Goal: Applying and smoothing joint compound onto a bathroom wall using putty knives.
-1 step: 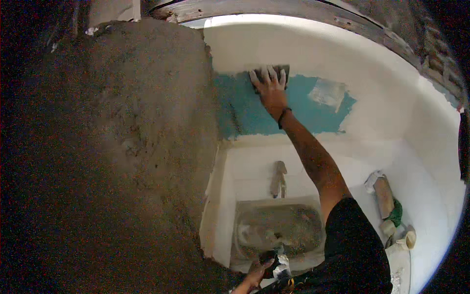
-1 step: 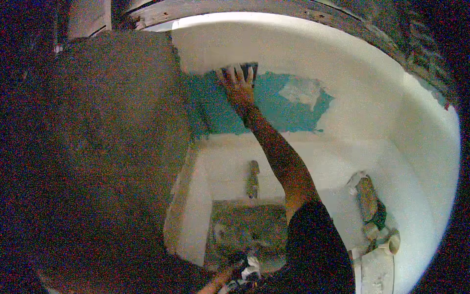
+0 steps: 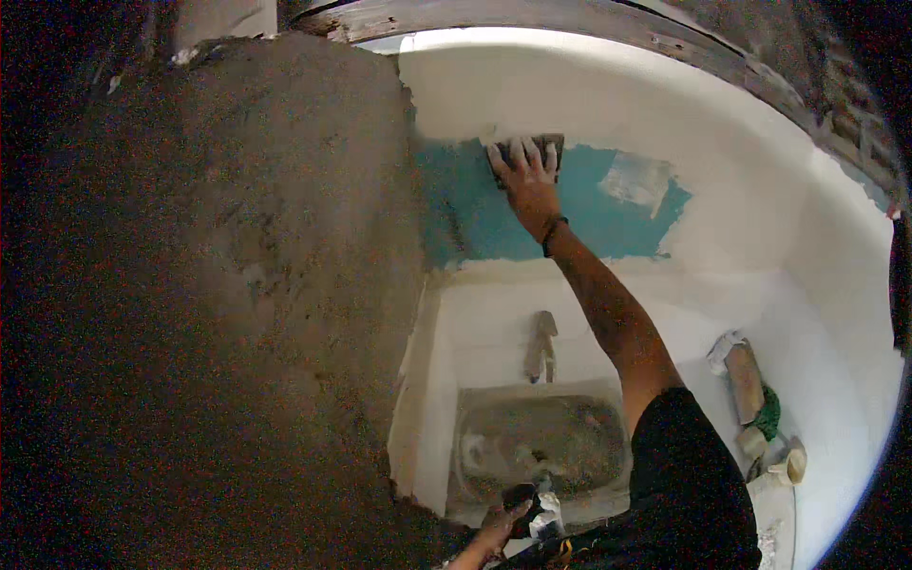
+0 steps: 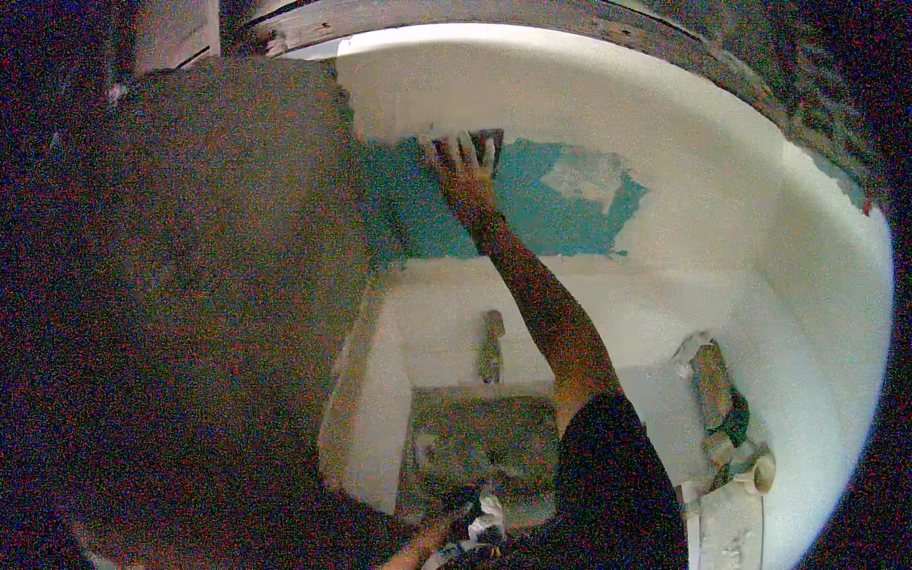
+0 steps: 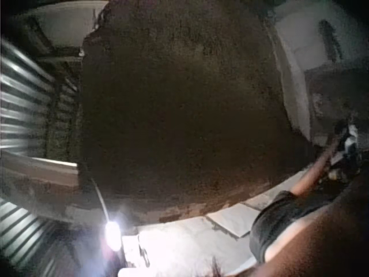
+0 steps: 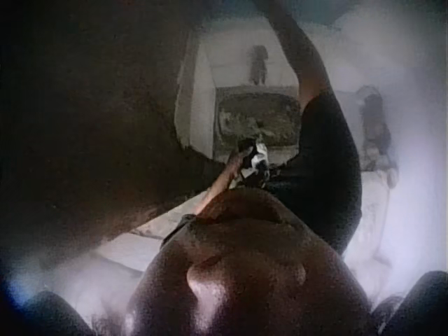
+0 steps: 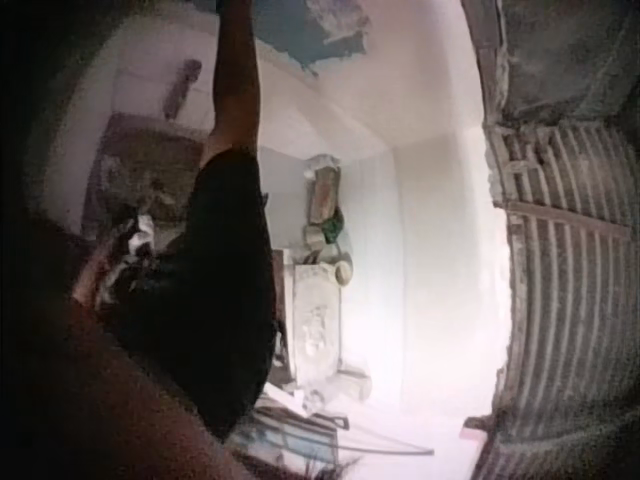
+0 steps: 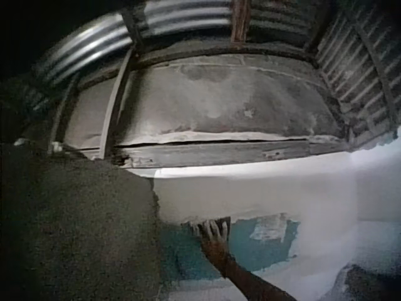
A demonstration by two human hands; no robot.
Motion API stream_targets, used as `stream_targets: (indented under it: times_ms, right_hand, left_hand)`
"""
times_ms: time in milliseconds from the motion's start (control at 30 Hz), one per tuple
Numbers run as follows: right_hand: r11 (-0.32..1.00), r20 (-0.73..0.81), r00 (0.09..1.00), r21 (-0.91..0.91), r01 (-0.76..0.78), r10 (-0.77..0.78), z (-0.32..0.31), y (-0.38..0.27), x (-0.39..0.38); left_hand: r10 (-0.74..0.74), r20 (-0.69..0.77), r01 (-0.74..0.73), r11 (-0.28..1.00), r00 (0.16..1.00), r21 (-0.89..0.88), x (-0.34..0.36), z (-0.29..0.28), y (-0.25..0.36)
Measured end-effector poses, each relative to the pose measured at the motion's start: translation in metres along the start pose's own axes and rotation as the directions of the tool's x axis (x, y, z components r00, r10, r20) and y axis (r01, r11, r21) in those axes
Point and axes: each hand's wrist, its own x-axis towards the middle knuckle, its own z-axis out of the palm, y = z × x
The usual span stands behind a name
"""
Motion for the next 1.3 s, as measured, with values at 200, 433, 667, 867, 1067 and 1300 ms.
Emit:
stream_targets:
  times_ms: [200, 433, 667, 867, 1067, 1300]
  right_hand:
    - [0.994, 0.092, 0.995, 0.101, -0.033, 0.023, -0.032, 0.003, -0.002]
    - [1.000, -0.104, 0.995, -0.006, -0.006, 0.006, -0.021, 0.029, 0.119]
    - [0.981, 0.020, 1.000, -0.196, 0.009, -0.005, 0.015, 0.045, 0.156]
    - [0.983, 0.042, 0.998, -0.178, 0.051, -0.045, 0.019, 0.021, 0.111]
    - [0.999, 0.135, 0.991, -0.041, 0.013, -0.007, 0.031, -0.022, 0.032]
    - [0.905, 0.202, 0.979, 0.414, -0.099, 0.015, -0.003, -0.047, 0.014]
  left_hand:
    - [-0.351, 0.071, 0.354, 0.935, 0.934, -0.023, 0.021, 0.003, -0.004]
    - [-0.044, -0.053, 0.049, 0.993, 0.998, 0.103, 0.039, 0.032, -0.069]
    - [-0.132, 0.142, 0.106, 0.978, 0.981, 0.179, 0.030, 0.042, -0.007]
    - [0.065, 0.139, -0.055, 0.996, 0.988, -0.074, 0.046, 0.047, -0.024]
    - [-0.066, -0.008, 0.067, 0.996, 0.998, 0.055, 0.024, 0.037, 0.038]
    - [0.061, -0.007, -0.060, 0.993, 0.998, 0.105, 0.116, -0.026, 0.022]
